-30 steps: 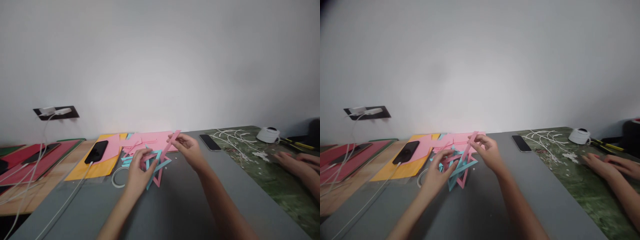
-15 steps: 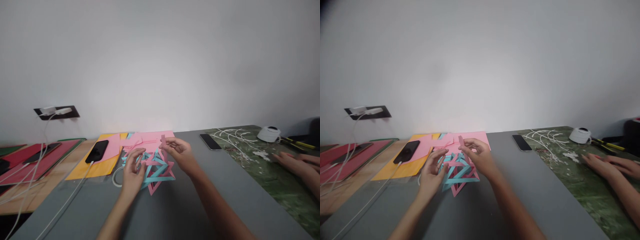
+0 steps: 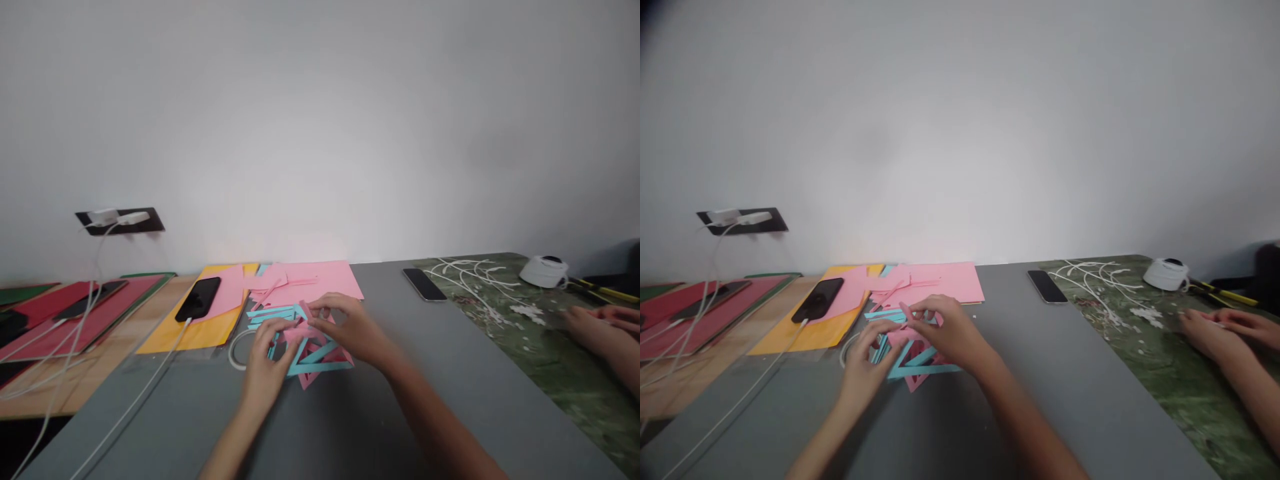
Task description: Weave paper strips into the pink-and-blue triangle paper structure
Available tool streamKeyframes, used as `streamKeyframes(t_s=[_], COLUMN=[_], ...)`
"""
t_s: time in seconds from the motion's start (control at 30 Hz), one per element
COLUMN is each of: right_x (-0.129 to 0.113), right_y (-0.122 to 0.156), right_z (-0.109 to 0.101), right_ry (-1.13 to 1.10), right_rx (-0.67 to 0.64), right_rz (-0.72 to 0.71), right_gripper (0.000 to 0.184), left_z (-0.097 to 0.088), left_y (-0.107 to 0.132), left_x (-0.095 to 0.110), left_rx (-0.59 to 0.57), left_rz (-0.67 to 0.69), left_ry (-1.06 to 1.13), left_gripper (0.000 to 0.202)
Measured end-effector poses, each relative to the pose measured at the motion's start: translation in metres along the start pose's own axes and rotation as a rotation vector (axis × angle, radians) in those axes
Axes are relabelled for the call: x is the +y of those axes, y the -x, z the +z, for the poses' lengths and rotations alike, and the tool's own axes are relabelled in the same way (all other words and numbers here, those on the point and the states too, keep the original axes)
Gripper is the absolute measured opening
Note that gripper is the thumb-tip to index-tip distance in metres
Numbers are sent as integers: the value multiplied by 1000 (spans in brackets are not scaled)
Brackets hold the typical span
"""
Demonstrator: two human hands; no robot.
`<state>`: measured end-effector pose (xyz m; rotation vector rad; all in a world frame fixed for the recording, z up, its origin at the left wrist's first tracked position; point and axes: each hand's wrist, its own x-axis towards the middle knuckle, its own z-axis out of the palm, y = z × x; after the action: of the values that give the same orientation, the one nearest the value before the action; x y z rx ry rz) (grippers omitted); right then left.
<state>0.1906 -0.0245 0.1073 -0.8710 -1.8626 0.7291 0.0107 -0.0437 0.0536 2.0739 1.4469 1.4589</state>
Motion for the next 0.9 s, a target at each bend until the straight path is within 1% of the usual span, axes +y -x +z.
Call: streamKeyframes(t_s=[0.1,0.2,0.27,0.4,0.5,0.57,0.7,0.8,0.9], right_x=[-2,-1,2,10,15,16,14,13,13], right_y=[3,3,2,0,1,2,3,4,5], right_z=[0,1,2,3,4,4,6,7,7], right_ry=[151,281,333,299,233,218,246,275,307], right_rx=[3,-15,10,90,166,187,213,236,226], right_rz=[-19,-25,-4,121,218,259,311,314,328], right_gripper=[20,12,8,3,11,14,11,11,12], left_z=[4,10,15,22,25,27,28,28,24], left_y=[4,6,5,3,1,0,1,1,-5], left_x=[1,5,9,12,11,9,9,12,14], left_rx=[48,96,120,143,144,145,160,155,127], left_rz=[-19,-27,-30,-44,-49,-53,-41,-32,-24], left_ry=[-9,7,26,39,28,22,12,8,-8], left_gripper=[15,15,14,16,16,16,15,16,16])
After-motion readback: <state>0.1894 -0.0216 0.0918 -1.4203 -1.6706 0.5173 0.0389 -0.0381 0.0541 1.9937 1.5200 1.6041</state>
